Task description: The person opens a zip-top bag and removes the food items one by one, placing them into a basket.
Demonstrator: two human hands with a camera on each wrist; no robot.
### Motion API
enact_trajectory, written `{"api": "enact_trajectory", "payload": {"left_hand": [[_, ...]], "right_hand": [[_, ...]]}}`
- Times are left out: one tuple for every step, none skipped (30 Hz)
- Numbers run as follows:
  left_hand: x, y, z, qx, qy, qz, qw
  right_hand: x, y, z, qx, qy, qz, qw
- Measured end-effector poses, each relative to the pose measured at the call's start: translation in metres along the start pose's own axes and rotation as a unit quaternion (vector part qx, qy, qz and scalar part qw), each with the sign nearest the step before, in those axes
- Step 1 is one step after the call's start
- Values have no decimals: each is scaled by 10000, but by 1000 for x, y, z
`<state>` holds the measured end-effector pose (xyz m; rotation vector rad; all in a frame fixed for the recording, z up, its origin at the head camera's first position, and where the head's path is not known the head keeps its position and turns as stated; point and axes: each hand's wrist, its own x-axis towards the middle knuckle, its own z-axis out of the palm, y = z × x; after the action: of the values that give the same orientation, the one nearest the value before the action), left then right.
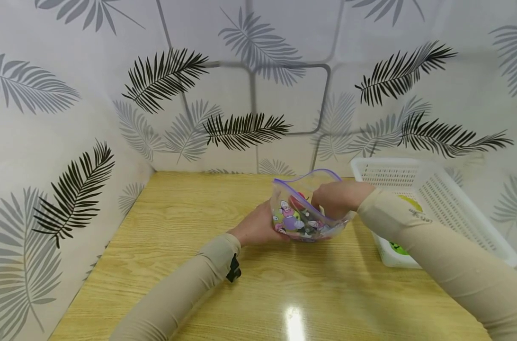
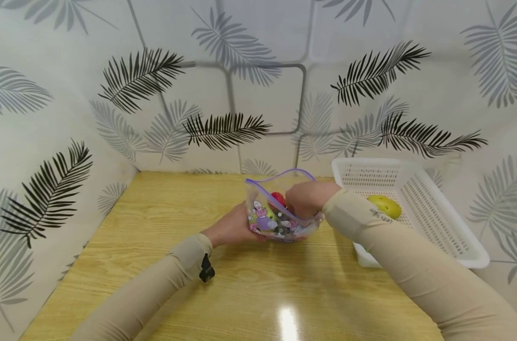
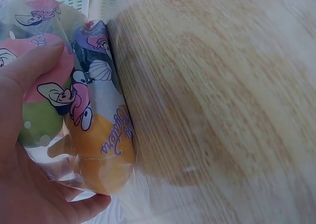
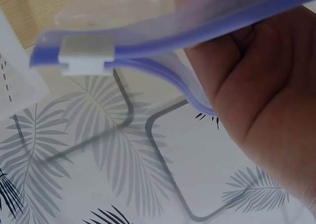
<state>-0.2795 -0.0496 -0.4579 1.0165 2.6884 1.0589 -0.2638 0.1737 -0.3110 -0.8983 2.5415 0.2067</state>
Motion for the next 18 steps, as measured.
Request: {"api": "enact_trajectory", "payload": {"left_hand": [[0,0,0,14,0,9,10000],[0,1,0,26,7,18,10000],[-1,1,0,34,9,26,10000],[-1,1,-1,33,6,27,10000],[-1,1,-1,5,2,15,10000],[-1,1,-1,-13,-1,8,10000],[-1,1,-1,-41,-1,4,10000],[-1,2,-1,-59,0,3,10000],[-2,2,-1,-86,-1,-6,10000],[-2,2,-1,-105,-4,-13,9999],[-2,1,-1,-126,-9,-12,9999],[-2,1,-1,-118,-8,-12,9999],[-2,1,-1,-126,-16,-21,9999],[-2,1,-1,-135,-29,-32,9999],[-2,1,-1,-148,-46,-32,9999],[-2,1,-1,-152,-59,-50,9999],[-2,1,-1,-162,-68,-61,9998],[-2,1,-1,-168,-80,-64,9998]], "right_hand": [[0,0,0,6,29,-2,10000],[0,0,1,23,59,2,10000],[-1,0,1,41,81,18,10000],[-1,1,2,46,102,67,9999],[-1,1,2,11,150,86,9999],[-1,1,2,-30,194,116,9997],[-2,1,2,-69,246,156,9996],[-3,1,2,-96,304,173,9993],[-3,1,3,-145,387,154,9990],[-4,1,3,-197,486,142,9985],[-6,2,3,-226,602,107,9979],[-7,2,3,-232,738,46,9970],[-9,3,3,-264,905,-30,9955],[-11,4,4,-309,1095,-143,9934],[-14,5,5,-341,1298,-262,9906],[-16,6,5,-352,1497,-372,9874],[-19,7,4,-356,1701,-501,9835],[-22,9,5,-403,1951,-637,9779]]}}
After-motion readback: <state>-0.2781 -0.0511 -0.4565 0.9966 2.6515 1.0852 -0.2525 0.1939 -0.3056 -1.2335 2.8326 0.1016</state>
